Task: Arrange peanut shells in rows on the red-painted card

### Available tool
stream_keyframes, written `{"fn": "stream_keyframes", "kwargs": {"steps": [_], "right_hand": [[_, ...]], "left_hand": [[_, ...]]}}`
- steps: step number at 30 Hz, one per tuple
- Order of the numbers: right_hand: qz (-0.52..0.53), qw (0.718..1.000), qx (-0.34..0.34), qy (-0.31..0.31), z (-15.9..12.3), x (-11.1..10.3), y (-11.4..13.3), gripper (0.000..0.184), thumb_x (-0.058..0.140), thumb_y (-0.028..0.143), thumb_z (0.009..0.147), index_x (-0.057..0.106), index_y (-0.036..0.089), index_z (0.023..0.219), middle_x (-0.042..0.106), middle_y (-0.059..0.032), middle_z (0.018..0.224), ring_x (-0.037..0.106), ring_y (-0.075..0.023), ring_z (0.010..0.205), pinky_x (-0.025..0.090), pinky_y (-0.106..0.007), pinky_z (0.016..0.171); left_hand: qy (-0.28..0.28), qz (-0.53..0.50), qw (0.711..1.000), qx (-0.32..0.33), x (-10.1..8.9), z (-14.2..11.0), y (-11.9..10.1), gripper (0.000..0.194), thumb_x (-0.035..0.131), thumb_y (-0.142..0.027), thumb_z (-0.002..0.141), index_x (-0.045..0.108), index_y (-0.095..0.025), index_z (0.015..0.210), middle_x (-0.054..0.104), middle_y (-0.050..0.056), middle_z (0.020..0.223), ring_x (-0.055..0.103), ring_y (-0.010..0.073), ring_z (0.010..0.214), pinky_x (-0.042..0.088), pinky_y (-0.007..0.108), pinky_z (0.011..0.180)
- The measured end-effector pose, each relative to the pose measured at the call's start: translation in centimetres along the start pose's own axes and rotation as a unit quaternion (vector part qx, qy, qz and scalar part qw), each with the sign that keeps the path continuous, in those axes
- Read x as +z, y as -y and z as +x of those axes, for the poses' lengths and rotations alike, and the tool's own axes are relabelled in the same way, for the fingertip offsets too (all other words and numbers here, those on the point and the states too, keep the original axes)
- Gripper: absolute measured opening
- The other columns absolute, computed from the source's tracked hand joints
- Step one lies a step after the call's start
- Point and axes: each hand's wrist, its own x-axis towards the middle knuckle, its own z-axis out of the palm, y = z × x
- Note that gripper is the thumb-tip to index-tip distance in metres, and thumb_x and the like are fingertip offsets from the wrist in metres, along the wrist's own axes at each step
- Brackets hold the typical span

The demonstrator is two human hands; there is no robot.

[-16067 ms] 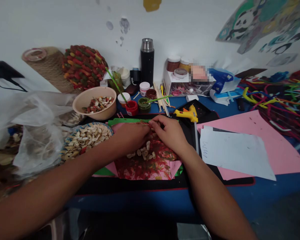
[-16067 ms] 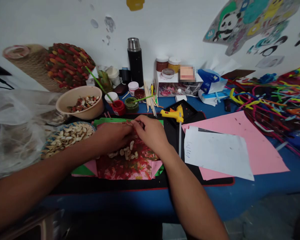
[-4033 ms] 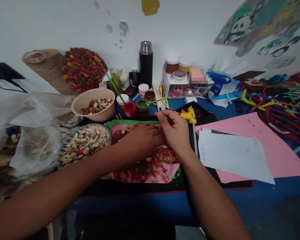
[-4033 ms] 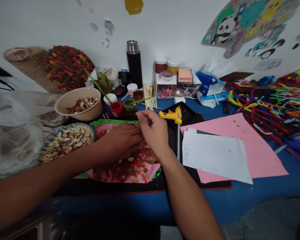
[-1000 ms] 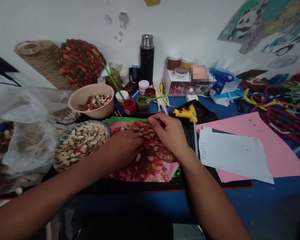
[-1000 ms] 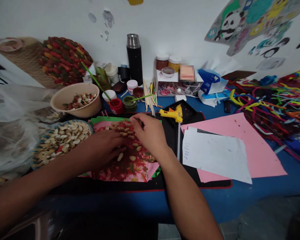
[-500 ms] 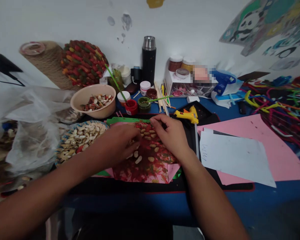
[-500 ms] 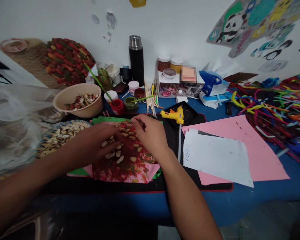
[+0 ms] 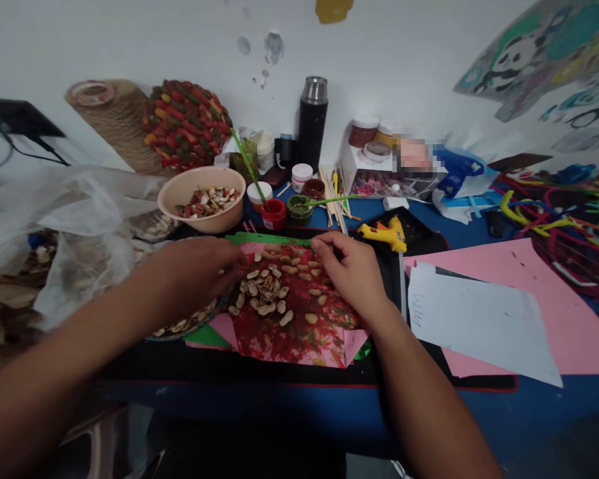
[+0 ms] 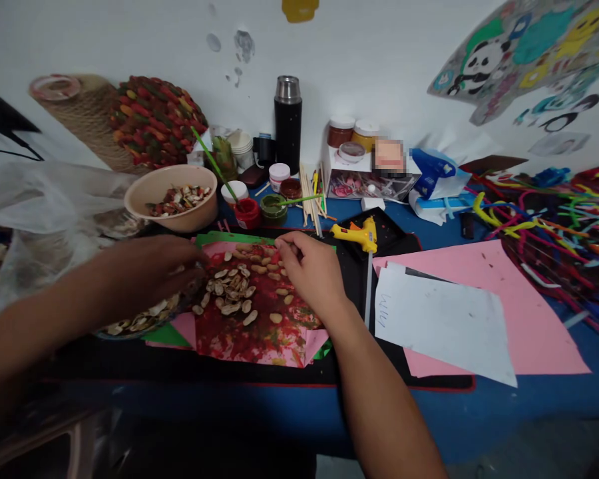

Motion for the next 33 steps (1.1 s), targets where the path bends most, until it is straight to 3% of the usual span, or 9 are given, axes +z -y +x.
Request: {"fn": "stream_keyframes", "kwargs": {"steps": [3, 7, 13, 22, 28, 33], "right_hand": [[-0.007, 1.000, 0.008, -0.003, 0.0, 0.1, -0.1, 0.022, 0.065, 0.037, 0.104, 0.080, 0.024, 0.096, 0.078, -0.0014, 0.080, 0.067, -0.0201, 0.068, 0.046, -0.032, 0.069], [-0.010, 1.000, 0.012, -0.001, 0.0, 0.2, -0.2, 0.021, 0.065, 0.036, 0.104, 0.081, 0.023, 0.098, 0.079, -0.0020, 0.084, 0.068, -0.0196, 0.072, 0.046, -0.030, 0.070], [-0.010, 1.000, 0.009, 0.000, 0.0, 0.1, -0.2, 0.019, 0.065, 0.035, 0.104, 0.081, 0.024, 0.100, 0.082, -0.0023, 0.089, 0.071, -0.0200, 0.075, 0.048, -0.031, 0.072], [-0.008, 1.000, 0.006, 0.005, 0.0, 0.2, -0.3, 0.018, 0.065, 0.033, 0.104, 0.081, 0.024, 0.101, 0.084, -0.0035, 0.096, 0.075, -0.0216, 0.081, 0.050, -0.031, 0.075], [-0.008, 1.000, 0.008, 0.011, 0.1, 0.1, -0.2, 0.018, 0.065, 0.033, 0.104, 0.081, 0.024, 0.100, 0.084, -0.0041, 0.098, 0.076, -0.0226, 0.085, 0.052, -0.032, 0.077], [-0.004, 1.000, 0.006, 0.006, 0.0, 0.1, -0.2, 0.019, 0.065, 0.034, 0.104, 0.080, 0.025, 0.099, 0.083, -0.0031, 0.094, 0.074, -0.0215, 0.081, 0.051, -0.032, 0.076]], "left_hand": [[-0.003, -0.004, 0.995, 0.097, 1.7, 1.1, -3.5, 0.012, 0.062, -0.024, 0.101, 0.074, -0.020, 0.101, 0.077, 0.009, 0.104, 0.073, 0.0267, 0.101, 0.054, 0.036, 0.089], [0.017, -0.007, 0.992, 0.128, 2.9, 2.4, -6.0, 0.014, 0.070, -0.030, 0.100, 0.074, -0.018, 0.096, 0.076, 0.010, 0.099, 0.073, 0.0288, 0.102, 0.055, 0.042, 0.097], [0.043, -0.016, 0.991, 0.129, 4.1, 3.6, -5.7, 0.015, 0.067, -0.027, 0.101, 0.077, -0.016, 0.097, 0.078, 0.012, 0.105, 0.074, 0.0300, 0.102, 0.056, 0.042, 0.093], [0.104, -0.110, 0.984, 0.096, 3.4, 5.0, -6.8, 0.018, 0.065, -0.032, 0.103, 0.080, -0.022, 0.100, 0.082, 0.007, 0.107, 0.076, 0.0254, 0.097, 0.054, 0.035, 0.084], [0.061, -0.041, 0.995, 0.065, 4.2, 5.7, -6.8, 0.018, 0.061, -0.029, 0.102, 0.075, -0.018, 0.099, 0.080, 0.011, 0.100, 0.075, 0.0285, 0.091, 0.051, 0.037, 0.076], [0.060, -0.044, 0.994, 0.075, 2.5, 5.2, -5.6, 0.016, 0.064, -0.031, 0.102, 0.073, -0.019, 0.095, 0.078, 0.008, 0.098, 0.072, 0.0261, 0.089, 0.048, 0.035, 0.074]]}}
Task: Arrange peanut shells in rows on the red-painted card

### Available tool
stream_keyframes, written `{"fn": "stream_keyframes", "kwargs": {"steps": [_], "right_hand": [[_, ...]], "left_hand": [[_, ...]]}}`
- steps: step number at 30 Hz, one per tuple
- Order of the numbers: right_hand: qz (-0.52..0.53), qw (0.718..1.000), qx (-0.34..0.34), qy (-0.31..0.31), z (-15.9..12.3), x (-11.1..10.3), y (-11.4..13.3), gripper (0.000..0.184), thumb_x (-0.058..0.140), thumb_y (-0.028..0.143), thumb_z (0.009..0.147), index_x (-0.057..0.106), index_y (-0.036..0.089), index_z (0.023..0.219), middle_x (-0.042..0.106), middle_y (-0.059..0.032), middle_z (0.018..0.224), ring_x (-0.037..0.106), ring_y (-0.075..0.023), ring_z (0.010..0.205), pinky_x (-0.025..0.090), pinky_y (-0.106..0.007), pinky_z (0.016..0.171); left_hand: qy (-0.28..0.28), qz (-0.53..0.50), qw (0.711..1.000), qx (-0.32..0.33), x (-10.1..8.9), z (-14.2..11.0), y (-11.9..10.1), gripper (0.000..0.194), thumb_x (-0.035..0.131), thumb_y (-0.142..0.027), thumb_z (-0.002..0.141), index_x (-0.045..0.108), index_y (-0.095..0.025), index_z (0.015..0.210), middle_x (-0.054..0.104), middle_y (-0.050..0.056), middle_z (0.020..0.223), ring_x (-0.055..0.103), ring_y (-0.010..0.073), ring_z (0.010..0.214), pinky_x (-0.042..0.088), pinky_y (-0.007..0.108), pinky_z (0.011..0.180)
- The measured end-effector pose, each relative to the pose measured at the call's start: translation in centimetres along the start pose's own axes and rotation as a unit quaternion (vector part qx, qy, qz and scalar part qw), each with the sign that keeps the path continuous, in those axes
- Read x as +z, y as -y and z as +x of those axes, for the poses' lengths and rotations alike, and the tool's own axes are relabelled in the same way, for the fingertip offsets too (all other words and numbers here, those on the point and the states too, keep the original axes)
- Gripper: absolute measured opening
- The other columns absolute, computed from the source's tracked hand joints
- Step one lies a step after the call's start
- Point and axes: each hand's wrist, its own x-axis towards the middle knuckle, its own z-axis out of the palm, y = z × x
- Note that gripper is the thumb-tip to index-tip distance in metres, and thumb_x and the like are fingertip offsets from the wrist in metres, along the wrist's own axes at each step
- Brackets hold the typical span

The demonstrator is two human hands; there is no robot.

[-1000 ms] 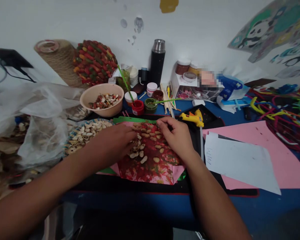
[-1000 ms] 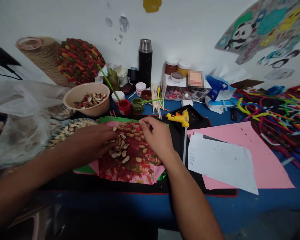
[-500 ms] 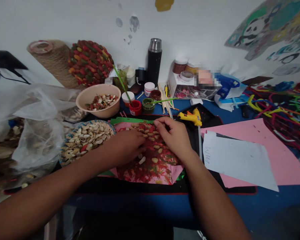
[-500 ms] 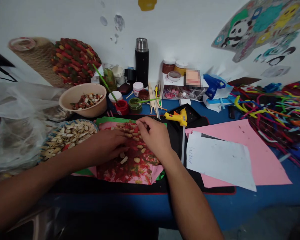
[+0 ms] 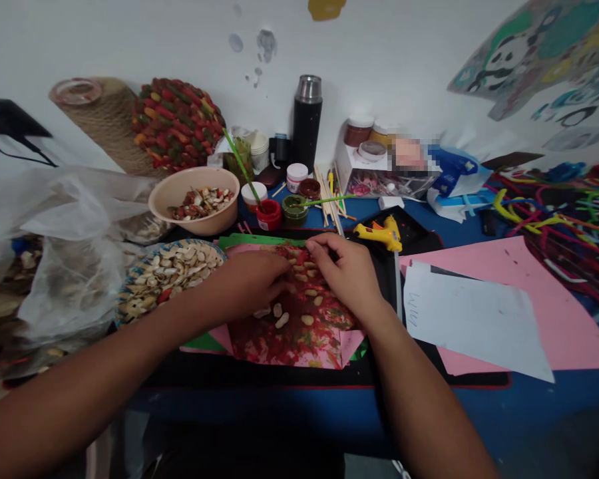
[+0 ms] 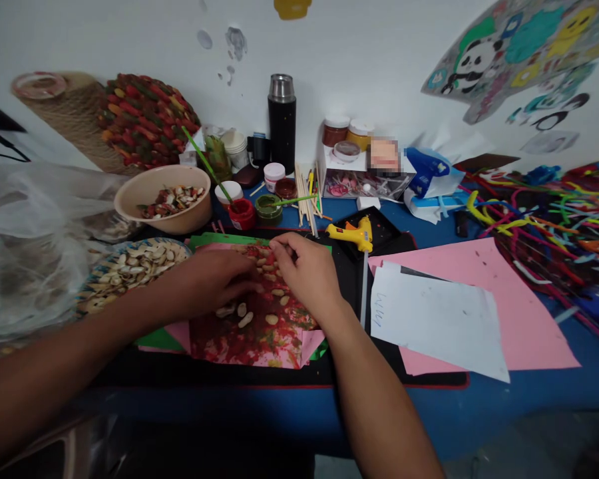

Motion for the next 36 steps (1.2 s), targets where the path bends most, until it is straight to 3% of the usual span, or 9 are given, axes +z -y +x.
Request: {"fn": "stream_keyframes", "kwargs": {"steps": [4, 8, 12, 18, 27, 36], "right_hand": [[-0.001, 1.000, -0.002, -0.006, -0.1, 0.0, 0.1, 0.019, 0.065, 0.034, 0.104, 0.080, 0.024, 0.099, 0.082, -0.0020, 0.089, 0.072, -0.0205, 0.076, 0.050, -0.032, 0.073], [-0.005, 1.000, -0.007, -0.001, -0.1, 0.1, 0.2, 0.020, 0.065, 0.035, 0.104, 0.081, 0.024, 0.099, 0.083, -0.0028, 0.091, 0.072, -0.0209, 0.076, 0.049, -0.032, 0.073], [-0.012, 1.000, -0.005, -0.002, -0.1, 0.1, 0.1, 0.019, 0.064, 0.034, 0.104, 0.081, 0.024, 0.099, 0.082, -0.0019, 0.088, 0.071, -0.0203, 0.074, 0.049, -0.031, 0.072], [-0.005, 1.000, -0.008, 0.000, -0.1, 0.1, 0.1, 0.020, 0.064, 0.033, 0.104, 0.081, 0.024, 0.101, 0.083, -0.0027, 0.093, 0.074, -0.0207, 0.079, 0.050, -0.031, 0.075], [-0.009, 1.000, 0.007, 0.010, -0.1, 0.0, 0.3, 0.020, 0.063, 0.034, 0.105, 0.080, 0.025, 0.100, 0.083, -0.0035, 0.094, 0.074, -0.0224, 0.081, 0.052, -0.033, 0.076], [-0.014, 1.000, -0.012, 0.010, -0.1, -0.2, 0.4, 0.018, 0.064, 0.032, 0.106, 0.081, 0.024, 0.102, 0.085, -0.0047, 0.102, 0.078, -0.0235, 0.090, 0.053, -0.033, 0.082]], "left_hand": [[0.034, -0.040, 0.997, 0.062, -0.9, -1.9, 0.9, 0.010, 0.070, -0.027, 0.099, 0.074, -0.021, 0.092, 0.077, 0.004, 0.093, 0.069, 0.0214, 0.084, 0.046, 0.033, 0.072], [0.021, -0.030, 0.996, 0.076, 0.6, -2.9, 0.5, 0.007, 0.072, -0.026, 0.098, 0.075, -0.021, 0.094, 0.076, 0.005, 0.096, 0.070, 0.0229, 0.087, 0.048, 0.034, 0.077], [0.000, -0.019, 0.995, 0.100, 2.0, -2.6, -0.4, 0.007, 0.072, -0.026, 0.098, 0.075, -0.020, 0.096, 0.076, 0.007, 0.099, 0.070, 0.0241, 0.092, 0.049, 0.035, 0.084], [-0.019, -0.024, 0.994, 0.101, 1.3, -2.2, -1.1, 0.009, 0.070, -0.025, 0.099, 0.072, -0.020, 0.092, 0.075, 0.006, 0.091, 0.069, 0.0242, 0.088, 0.049, 0.036, 0.081], [-0.095, 0.042, 0.980, 0.171, 3.0, 0.1, -3.1, 0.010, 0.066, -0.024, 0.104, 0.074, -0.018, 0.103, 0.077, 0.012, 0.111, 0.069, 0.0300, 0.108, 0.051, 0.047, 0.101], [-0.069, 0.019, 0.980, 0.188, 2.9, -1.7, -1.4, 0.009, 0.070, -0.023, 0.102, 0.075, -0.020, 0.108, 0.076, 0.008, 0.108, 0.067, 0.0276, 0.106, 0.048, 0.044, 0.099]]}}
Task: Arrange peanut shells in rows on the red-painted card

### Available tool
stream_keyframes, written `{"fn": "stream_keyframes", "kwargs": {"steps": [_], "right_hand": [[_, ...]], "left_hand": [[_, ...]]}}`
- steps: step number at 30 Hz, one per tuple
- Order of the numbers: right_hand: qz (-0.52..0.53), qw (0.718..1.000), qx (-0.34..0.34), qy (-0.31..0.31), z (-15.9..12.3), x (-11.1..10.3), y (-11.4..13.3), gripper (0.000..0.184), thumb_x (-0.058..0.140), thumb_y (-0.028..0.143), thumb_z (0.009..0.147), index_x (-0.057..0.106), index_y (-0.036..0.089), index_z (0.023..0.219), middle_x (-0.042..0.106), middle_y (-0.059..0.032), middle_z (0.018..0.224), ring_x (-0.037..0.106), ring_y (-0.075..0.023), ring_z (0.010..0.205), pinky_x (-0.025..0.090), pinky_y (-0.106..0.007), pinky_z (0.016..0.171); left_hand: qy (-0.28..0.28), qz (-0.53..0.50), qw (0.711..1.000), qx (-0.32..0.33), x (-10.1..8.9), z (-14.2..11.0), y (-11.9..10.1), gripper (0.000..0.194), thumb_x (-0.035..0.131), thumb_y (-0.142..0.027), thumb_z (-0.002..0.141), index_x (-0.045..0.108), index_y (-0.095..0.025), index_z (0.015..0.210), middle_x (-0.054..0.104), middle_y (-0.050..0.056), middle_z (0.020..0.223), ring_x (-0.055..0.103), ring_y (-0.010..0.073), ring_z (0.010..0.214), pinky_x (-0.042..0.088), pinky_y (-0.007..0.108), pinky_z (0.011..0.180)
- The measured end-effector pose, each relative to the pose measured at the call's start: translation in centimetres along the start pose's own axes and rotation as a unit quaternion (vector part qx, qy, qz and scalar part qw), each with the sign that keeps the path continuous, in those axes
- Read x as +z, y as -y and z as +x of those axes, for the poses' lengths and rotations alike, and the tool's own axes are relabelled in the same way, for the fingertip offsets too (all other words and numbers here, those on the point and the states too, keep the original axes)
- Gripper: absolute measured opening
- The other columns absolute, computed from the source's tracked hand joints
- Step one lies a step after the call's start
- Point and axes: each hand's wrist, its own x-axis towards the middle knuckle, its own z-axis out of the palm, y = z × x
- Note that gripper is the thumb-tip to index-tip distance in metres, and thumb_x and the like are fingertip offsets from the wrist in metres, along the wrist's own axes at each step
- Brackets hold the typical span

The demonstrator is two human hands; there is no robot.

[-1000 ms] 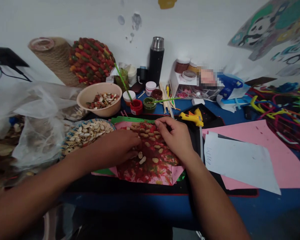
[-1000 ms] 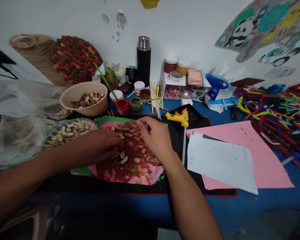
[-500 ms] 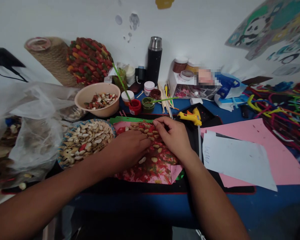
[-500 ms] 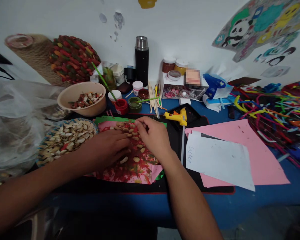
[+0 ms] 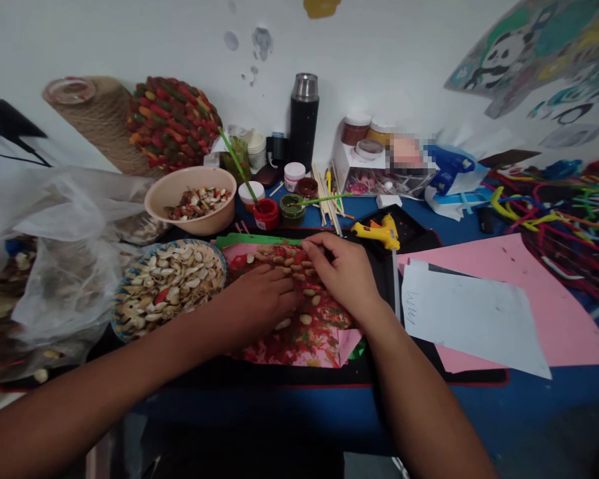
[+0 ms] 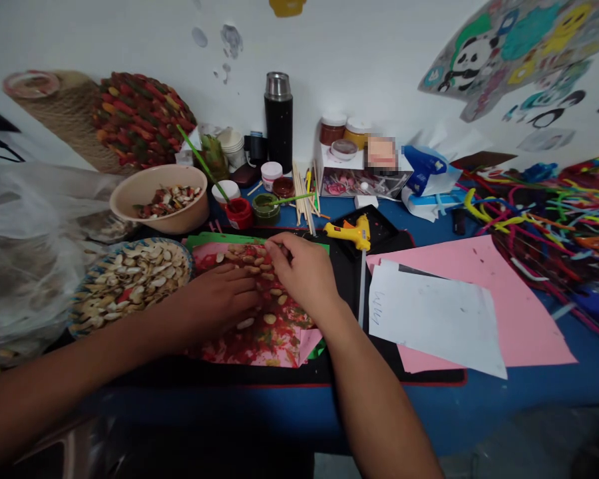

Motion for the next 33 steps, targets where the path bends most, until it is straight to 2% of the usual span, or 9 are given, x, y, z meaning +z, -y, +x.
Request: {"fn": "stream_keyframes", "kwargs": {"steps": [9, 13, 16, 19, 22, 25, 30, 33], "right_hand": [[-0.006, 1.000, 0.007, 0.015, 0.0, 0.2, -0.3, 0.019, 0.064, 0.033, 0.106, 0.081, 0.025, 0.104, 0.085, -0.0044, 0.100, 0.078, -0.0234, 0.087, 0.053, -0.034, 0.079], [-0.008, 1.000, 0.004, 0.016, 0.0, 0.1, -0.1, 0.019, 0.063, 0.032, 0.106, 0.081, 0.025, 0.103, 0.085, -0.0038, 0.099, 0.077, -0.0230, 0.086, 0.053, -0.033, 0.079], [-0.016, 1.000, 0.003, 0.021, 0.0, 0.1, -0.1, 0.019, 0.063, 0.032, 0.106, 0.081, 0.026, 0.104, 0.085, -0.0031, 0.098, 0.077, -0.0229, 0.086, 0.052, -0.033, 0.079], [-0.018, 1.000, 0.005, 0.021, -0.1, 0.2, -0.1, 0.019, 0.064, 0.033, 0.106, 0.081, 0.025, 0.104, 0.084, -0.0031, 0.097, 0.077, -0.0229, 0.085, 0.052, -0.033, 0.078], [-0.015, 1.000, 0.008, 0.021, 0.0, 0.2, -0.2, 0.018, 0.064, 0.032, 0.105, 0.081, 0.026, 0.104, 0.084, -0.0029, 0.096, 0.077, -0.0227, 0.085, 0.051, -0.033, 0.077], [-0.017, 1.000, 0.008, 0.022, 0.0, 0.2, -0.2, 0.019, 0.064, 0.032, 0.105, 0.081, 0.025, 0.103, 0.084, -0.0029, 0.095, 0.077, -0.0227, 0.085, 0.051, -0.033, 0.077], [-0.027, 0.999, 0.004, 0.032, 0.1, 0.1, 0.0, 0.016, 0.065, 0.031, 0.105, 0.080, 0.026, 0.103, 0.083, -0.0017, 0.091, 0.076, -0.0223, 0.084, 0.050, -0.032, 0.076], [-0.033, 0.999, 0.005, 0.039, 0.1, 0.2, 0.0, 0.017, 0.065, 0.031, 0.106, 0.081, 0.026, 0.103, 0.082, -0.0016, 0.090, 0.075, -0.0221, 0.082, 0.049, -0.031, 0.074]], "left_hand": [[-0.010, -0.011, 1.000, -0.008, 0.8, 0.8, 0.3, 0.010, 0.067, -0.026, 0.104, 0.073, -0.018, 0.105, 0.075, 0.008, 0.112, 0.067, 0.0272, 0.110, 0.048, 0.043, 0.099], [-0.026, -0.032, 0.999, -0.019, -0.2, -0.2, 0.0, 0.009, 0.068, -0.025, 0.103, 0.072, -0.018, 0.099, 0.074, 0.007, 0.102, 0.067, 0.0251, 0.100, 0.048, 0.041, 0.093], [-0.005, -0.041, 0.999, -0.012, -0.5, -1.4, -0.6, 0.012, 0.076, -0.030, 0.099, 0.071, -0.020, 0.096, 0.072, 0.005, 0.095, 0.066, 0.0248, 0.093, 0.047, 0.040, 0.086], [0.006, -0.027, 1.000, -0.002, -0.1, -1.9, -1.0, 0.015, 0.079, -0.032, 0.097, 0.072, -0.019, 0.100, 0.072, 0.006, 0.098, 0.065, 0.0264, 0.094, 0.047, 0.041, 0.086], [0.003, -0.005, 1.000, -0.009, 0.5, -1.8, -1.1, 0.006, 0.073, -0.023, 0.100, 0.072, -0.018, 0.095, 0.072, 0.006, 0.096, 0.066, 0.0261, 0.091, 0.048, 0.041, 0.085], [0.010, -0.032, 0.999, -0.041, 0.2, -1.4, -1.4, 0.012, 0.068, -0.020, 0.101, 0.073, -0.018, 0.090, 0.072, 0.006, 0.092, 0.067, 0.0247, 0.088, 0.049, 0.039, 0.082], [0.073, -0.144, 0.976, -0.148, -0.7, -0.8, -2.1, 0.010, 0.070, -0.027, 0.101, 0.080, -0.025, 0.097, 0.081, 0.002, 0.094, 0.075, 0.0208, 0.084, 0.050, 0.031, 0.074], [0.095, -0.118, 0.972, -0.177, -0.6, -0.4, -2.1, 0.016, 0.068, -0.033, 0.102, 0.081, -0.025, 0.097, 0.083, 0.004, 0.091, 0.077, 0.0235, 0.080, 0.049, 0.032, 0.068]]}}
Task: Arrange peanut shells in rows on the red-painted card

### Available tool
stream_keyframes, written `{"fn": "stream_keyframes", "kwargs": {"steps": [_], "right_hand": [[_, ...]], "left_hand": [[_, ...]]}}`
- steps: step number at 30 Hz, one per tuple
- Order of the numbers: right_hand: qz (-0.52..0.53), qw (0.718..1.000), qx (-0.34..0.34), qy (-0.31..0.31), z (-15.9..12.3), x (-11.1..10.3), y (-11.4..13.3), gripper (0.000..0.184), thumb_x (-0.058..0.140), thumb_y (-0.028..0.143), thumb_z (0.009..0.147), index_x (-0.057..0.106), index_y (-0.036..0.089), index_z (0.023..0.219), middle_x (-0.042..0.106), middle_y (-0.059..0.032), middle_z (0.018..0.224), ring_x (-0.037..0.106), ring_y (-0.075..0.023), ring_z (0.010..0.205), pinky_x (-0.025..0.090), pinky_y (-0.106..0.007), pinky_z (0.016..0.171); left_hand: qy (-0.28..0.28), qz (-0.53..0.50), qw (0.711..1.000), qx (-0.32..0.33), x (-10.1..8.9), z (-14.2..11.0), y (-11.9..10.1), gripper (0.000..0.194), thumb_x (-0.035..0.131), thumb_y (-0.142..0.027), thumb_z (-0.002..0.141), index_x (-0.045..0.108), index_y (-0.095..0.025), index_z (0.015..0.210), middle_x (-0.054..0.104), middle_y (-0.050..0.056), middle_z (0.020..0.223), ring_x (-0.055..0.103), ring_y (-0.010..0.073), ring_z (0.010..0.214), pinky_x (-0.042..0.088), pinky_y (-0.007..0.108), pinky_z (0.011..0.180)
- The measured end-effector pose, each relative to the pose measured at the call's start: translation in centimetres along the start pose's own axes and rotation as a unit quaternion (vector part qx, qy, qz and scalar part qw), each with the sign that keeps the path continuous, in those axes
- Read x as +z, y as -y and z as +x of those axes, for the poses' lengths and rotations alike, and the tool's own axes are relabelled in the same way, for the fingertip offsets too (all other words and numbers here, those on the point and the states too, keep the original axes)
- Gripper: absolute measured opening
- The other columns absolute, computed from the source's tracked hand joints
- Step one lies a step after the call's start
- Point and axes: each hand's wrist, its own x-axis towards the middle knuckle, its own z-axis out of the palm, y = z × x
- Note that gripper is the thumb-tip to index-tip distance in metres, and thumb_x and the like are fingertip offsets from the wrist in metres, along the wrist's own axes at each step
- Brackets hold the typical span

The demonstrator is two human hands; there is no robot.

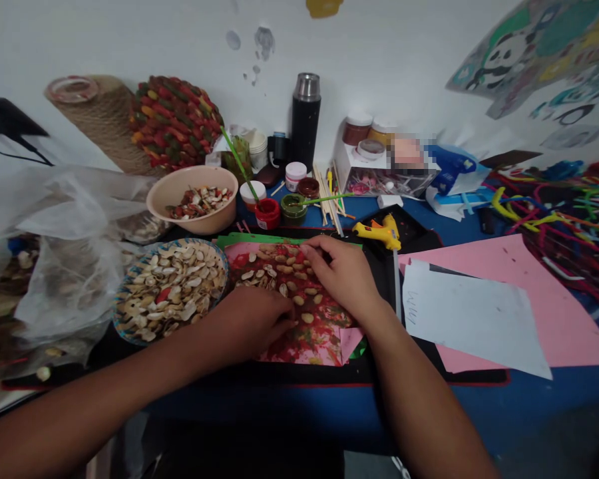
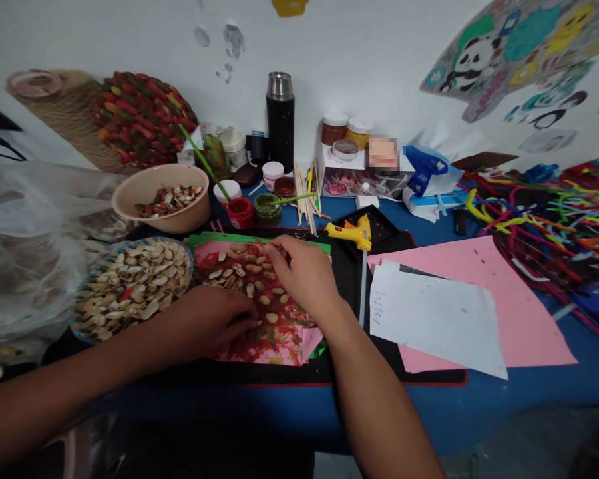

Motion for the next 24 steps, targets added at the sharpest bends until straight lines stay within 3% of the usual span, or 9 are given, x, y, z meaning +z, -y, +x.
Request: {"fn": "stream_keyframes", "kwargs": {"steps": [4, 10, 17, 21, 24], "right_hand": [[-0.009, 1.000, -0.006, 0.008, 0.0, 0.0, -0.1, 0.018, 0.064, 0.032, 0.107, 0.081, 0.026, 0.105, 0.083, -0.0022, 0.093, 0.075, -0.0223, 0.083, 0.049, -0.032, 0.073], [-0.023, 1.000, -0.011, 0.015, 0.0, 0.0, -0.1, 0.018, 0.064, 0.032, 0.107, 0.081, 0.026, 0.108, 0.084, -0.0031, 0.097, 0.077, -0.0237, 0.087, 0.050, -0.033, 0.076], [-0.045, 0.999, -0.013, 0.023, 0.0, 0.0, -0.1, 0.019, 0.064, 0.034, 0.108, 0.081, 0.026, 0.112, 0.086, -0.0044, 0.107, 0.079, -0.0270, 0.095, 0.052, -0.036, 0.080], [-0.039, 0.999, -0.016, 0.035, -0.1, 0.0, 0.0, 0.019, 0.064, 0.032, 0.109, 0.081, 0.025, 0.114, 0.086, -0.0054, 0.109, 0.080, -0.0271, 0.100, 0.054, -0.036, 0.085], [-0.043, 0.998, -0.025, 0.036, -0.1, 0.0, 0.1, 0.019, 0.063, 0.031, 0.109, 0.081, 0.025, 0.114, 0.086, -0.0055, 0.110, 0.080, -0.0270, 0.102, 0.054, -0.036, 0.086]], "left_hand": [[-0.004, 0.076, 0.997, -0.030, -0.1, 0.4, 0.0, 0.024, 0.065, -0.037, 0.104, 0.078, -0.021, 0.092, 0.083, 0.010, 0.091, 0.079, 0.0293, 0.080, 0.049, 0.034, 0.063], [0.003, 0.105, 0.994, -0.030, -0.4, -0.4, -0.2, 0.026, 0.060, -0.039, 0.107, 0.074, -0.021, 0.095, 0.082, 0.010, 0.091, 0.079, 0.0327, 0.084, 0.054, 0.038, 0.066], [-0.007, 0.119, 0.993, -0.023, 0.5, -0.4, -1.1, 0.024, 0.059, -0.035, 0.107, 0.072, -0.020, 0.093, 0.080, 0.010, 0.088, 0.078, 0.0291, 0.081, 0.052, 0.035, 0.065], [-0.009, 0.109, 0.993, -0.054, -0.4, -0.4, -0.8, 0.028, 0.057, -0.036, 0.107, 0.072, -0.021, 0.090, 0.079, 0.008, 0.085, 0.077, 0.0281, 0.079, 0.052, 0.035, 0.065], [-0.056, 0.112, 0.990, -0.060, -1.3, -0.1, 0.3, 0.020, 0.056, -0.027, 0.106, 0.074, -0.021, 0.098, 0.079, 0.008, 0.095, 0.077, 0.0278, 0.091, 0.057, 0.036, 0.076]]}}
